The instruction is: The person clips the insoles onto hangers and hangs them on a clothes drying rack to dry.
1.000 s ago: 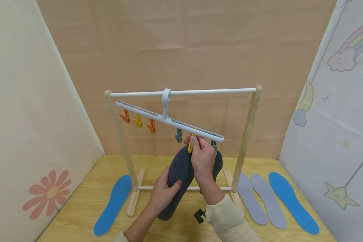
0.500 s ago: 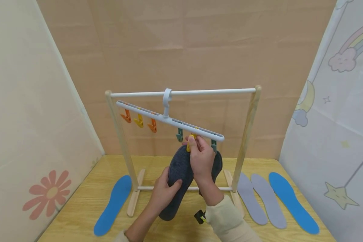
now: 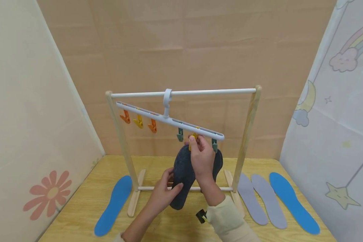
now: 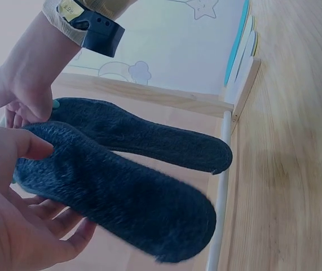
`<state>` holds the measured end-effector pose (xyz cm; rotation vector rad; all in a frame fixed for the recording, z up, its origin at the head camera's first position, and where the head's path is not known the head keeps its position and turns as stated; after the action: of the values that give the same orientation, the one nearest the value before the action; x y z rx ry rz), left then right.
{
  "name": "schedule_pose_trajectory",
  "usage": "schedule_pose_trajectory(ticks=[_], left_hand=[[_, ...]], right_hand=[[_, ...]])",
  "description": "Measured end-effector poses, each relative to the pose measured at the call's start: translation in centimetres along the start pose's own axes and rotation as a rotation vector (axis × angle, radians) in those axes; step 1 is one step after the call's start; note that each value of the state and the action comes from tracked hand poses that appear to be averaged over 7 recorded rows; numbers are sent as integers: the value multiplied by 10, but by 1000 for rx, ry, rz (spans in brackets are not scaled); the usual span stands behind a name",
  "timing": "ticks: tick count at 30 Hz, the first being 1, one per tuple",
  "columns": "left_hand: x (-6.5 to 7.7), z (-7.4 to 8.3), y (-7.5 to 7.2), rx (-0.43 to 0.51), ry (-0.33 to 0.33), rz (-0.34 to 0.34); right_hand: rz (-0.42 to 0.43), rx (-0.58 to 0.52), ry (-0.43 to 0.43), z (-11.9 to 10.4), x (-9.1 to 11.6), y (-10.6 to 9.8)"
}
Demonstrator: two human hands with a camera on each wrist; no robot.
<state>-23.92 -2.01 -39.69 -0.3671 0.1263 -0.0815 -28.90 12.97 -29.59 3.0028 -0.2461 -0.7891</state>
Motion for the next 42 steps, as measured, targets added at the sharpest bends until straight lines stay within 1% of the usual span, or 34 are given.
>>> schedule_pose_trajectory(ticks=[4,9,12,17,22,24,29,32,36,40,42], left_hand=[[1,-4,-3,6,1,-10],[3,-11,-9,-3,-7,-6],[4,-16,-12,-32,-12,-1],[7,-20,-20,-83,-28,7],[10,-23,-31,-122,-15,28],[12,-26,-36,-139,-15,39],[15,-38,-48,-192,-48,77],[17,-45,-56,-213,-70,103],[20,-54,-65,-221,-94,133],[24,-62,-75,-227,-123,148],[27,-66,-80,-226,-147,153]], right_hand=[[-3,30,26,1,0,1],[8,91,28,5,0,-1],[16,147,21,5,-1,-4],[15,191,12,6,-1,-5],[4,232,3,6,-1,-5],[0,244,3,6,-1,-5],[-5,273,4,7,-1,-6],[-6,301,-15,6,1,-6],[2,337,-69,3,4,-6],[6,339,-129,-2,7,-6],[1,339,-152,-3,8,-5]])
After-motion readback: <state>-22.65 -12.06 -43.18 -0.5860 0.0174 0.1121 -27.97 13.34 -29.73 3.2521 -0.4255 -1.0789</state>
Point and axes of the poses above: each hand's wrist, its own x-axis away from the middle knuckle, its own y-axis out of the palm, z = x × y, the point moved 7 cm from there along -x, towards the middle knuckle, and after that the axes turned 6 degrees about -y, right-handed, at the moved point
